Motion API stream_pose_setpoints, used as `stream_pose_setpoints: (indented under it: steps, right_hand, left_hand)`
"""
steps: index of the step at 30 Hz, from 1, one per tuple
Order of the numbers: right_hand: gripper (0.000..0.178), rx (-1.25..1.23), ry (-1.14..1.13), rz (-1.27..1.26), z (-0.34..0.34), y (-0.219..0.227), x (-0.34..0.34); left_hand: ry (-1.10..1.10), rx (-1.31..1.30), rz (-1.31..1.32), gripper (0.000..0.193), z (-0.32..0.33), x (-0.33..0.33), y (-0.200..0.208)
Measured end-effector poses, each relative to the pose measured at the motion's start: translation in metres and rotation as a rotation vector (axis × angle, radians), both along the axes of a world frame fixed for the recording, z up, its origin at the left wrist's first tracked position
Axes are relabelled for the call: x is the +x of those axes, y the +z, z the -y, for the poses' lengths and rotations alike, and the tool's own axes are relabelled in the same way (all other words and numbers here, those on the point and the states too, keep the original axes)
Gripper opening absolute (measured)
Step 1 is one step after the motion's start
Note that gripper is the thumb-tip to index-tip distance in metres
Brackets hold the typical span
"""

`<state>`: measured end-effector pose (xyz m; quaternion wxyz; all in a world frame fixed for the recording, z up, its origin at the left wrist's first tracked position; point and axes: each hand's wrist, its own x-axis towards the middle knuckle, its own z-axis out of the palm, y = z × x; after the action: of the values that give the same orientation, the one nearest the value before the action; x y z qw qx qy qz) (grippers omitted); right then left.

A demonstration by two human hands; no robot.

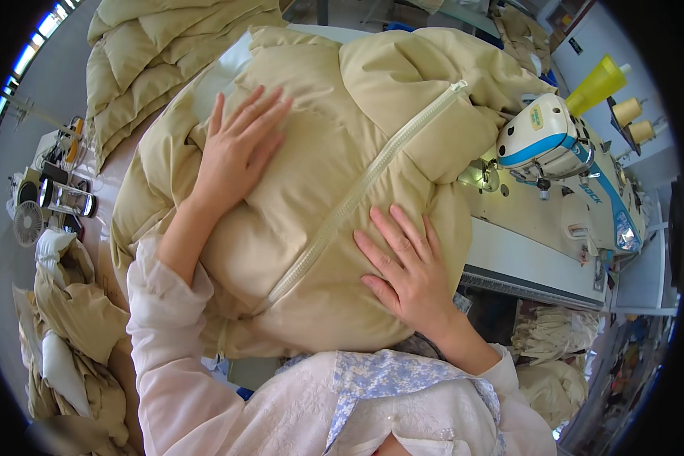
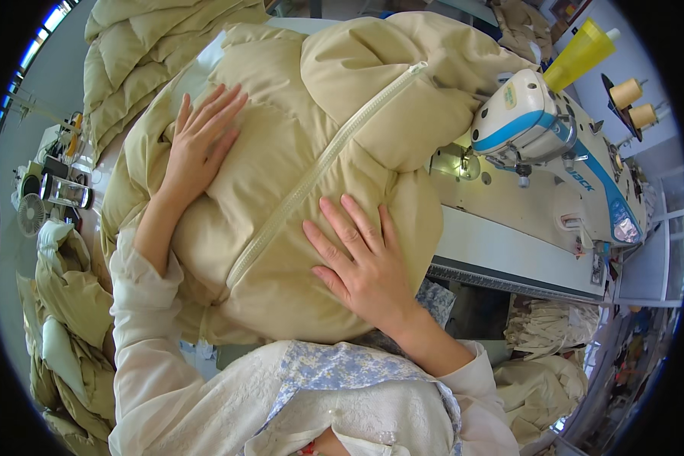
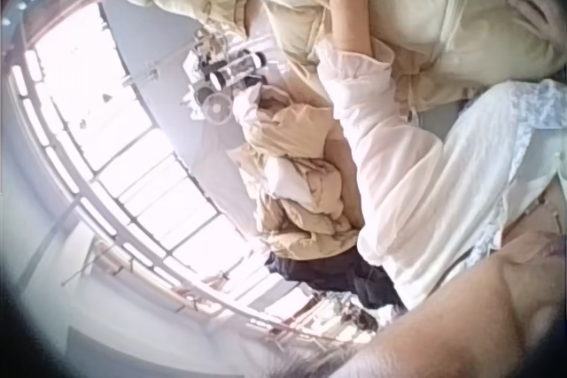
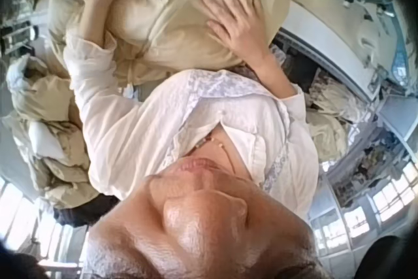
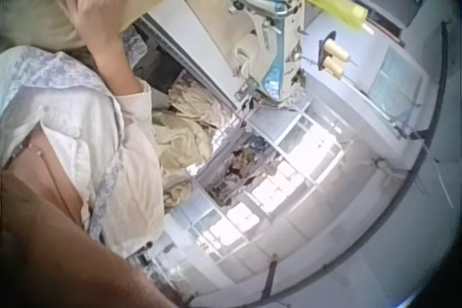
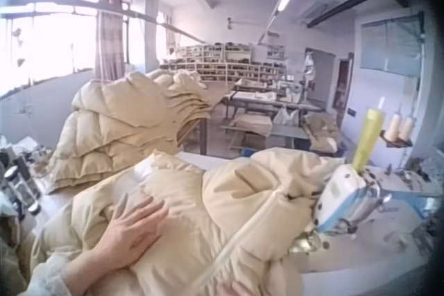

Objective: The person sews a beige puffer jacket using a sewing machine, then turns the jacket inside out and zips it closed. The jacket is placed on a stack of similar jackets.

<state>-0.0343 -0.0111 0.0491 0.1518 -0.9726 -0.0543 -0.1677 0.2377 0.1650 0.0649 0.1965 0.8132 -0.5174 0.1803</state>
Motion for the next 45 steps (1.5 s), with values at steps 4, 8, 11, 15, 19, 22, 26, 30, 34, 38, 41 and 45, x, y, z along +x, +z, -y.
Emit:
stream_pose_setpoints:
  steps: [4,8,11,15,19,22,26,30,34,38,41,45]
  right_hand:
    - [0.050,0.012,-0.011,-0.015,0.002,0.004,-0.001]
    - [0.043,0.109,0.009,0.008,0.008,0.005,-0.003]
    - [0.040,0.172,-0.035,0.027,0.014,0.009,0.003]
    - [0.043,0.106,-0.118,0.117,0.026,0.019,0.016]
    - [0.049,-0.022,-0.184,0.004,0.027,0.006,0.010]
    - [0.051,-0.020,-0.197,-0.023,0.025,0.005,0.008]
    - [0.052,0.022,-0.212,-0.046,0.025,0.006,0.004]
    - [0.060,-0.014,-0.296,-0.040,0.028,0.007,-0.010]
    - [0.067,0.224,-0.402,-0.024,0.031,-0.002,-0.013]
    - [0.073,0.097,-0.301,0.045,0.038,-0.018,0.045]
    - [0.074,0.018,-0.230,0.126,0.074,-0.028,0.120]
    - [0.060,-0.282,-0.332,0.154,0.167,-0.032,0.225]
  left_hand:
    - [-0.537,0.093,-0.215,0.048,0.003,-0.069,0.040]
    - [-0.495,0.323,-0.063,0.056,-0.009,-0.095,0.013]
    - [-0.467,0.334,-0.054,0.054,-0.013,-0.096,0.009]
    - [-0.463,0.340,-0.055,0.053,-0.013,-0.097,0.010]
    - [-0.466,0.327,-0.055,0.052,-0.013,-0.097,0.008]
    - [-0.456,0.311,-0.074,0.051,-0.017,-0.097,0.007]
    - [-0.429,0.297,-0.073,0.050,-0.029,-0.095,0.004]
    - [-0.277,0.271,-0.024,0.050,-0.058,-0.088,0.005]
    - [0.070,0.327,-0.044,0.057,-0.090,-0.074,0.006]
    - [0.231,0.316,-0.080,0.060,-0.089,-0.057,-0.013]
    - [0.335,0.213,-0.027,0.058,-0.060,-0.019,-0.034]
    - [0.452,0.053,-0.036,0.054,0.005,0.052,-0.049]
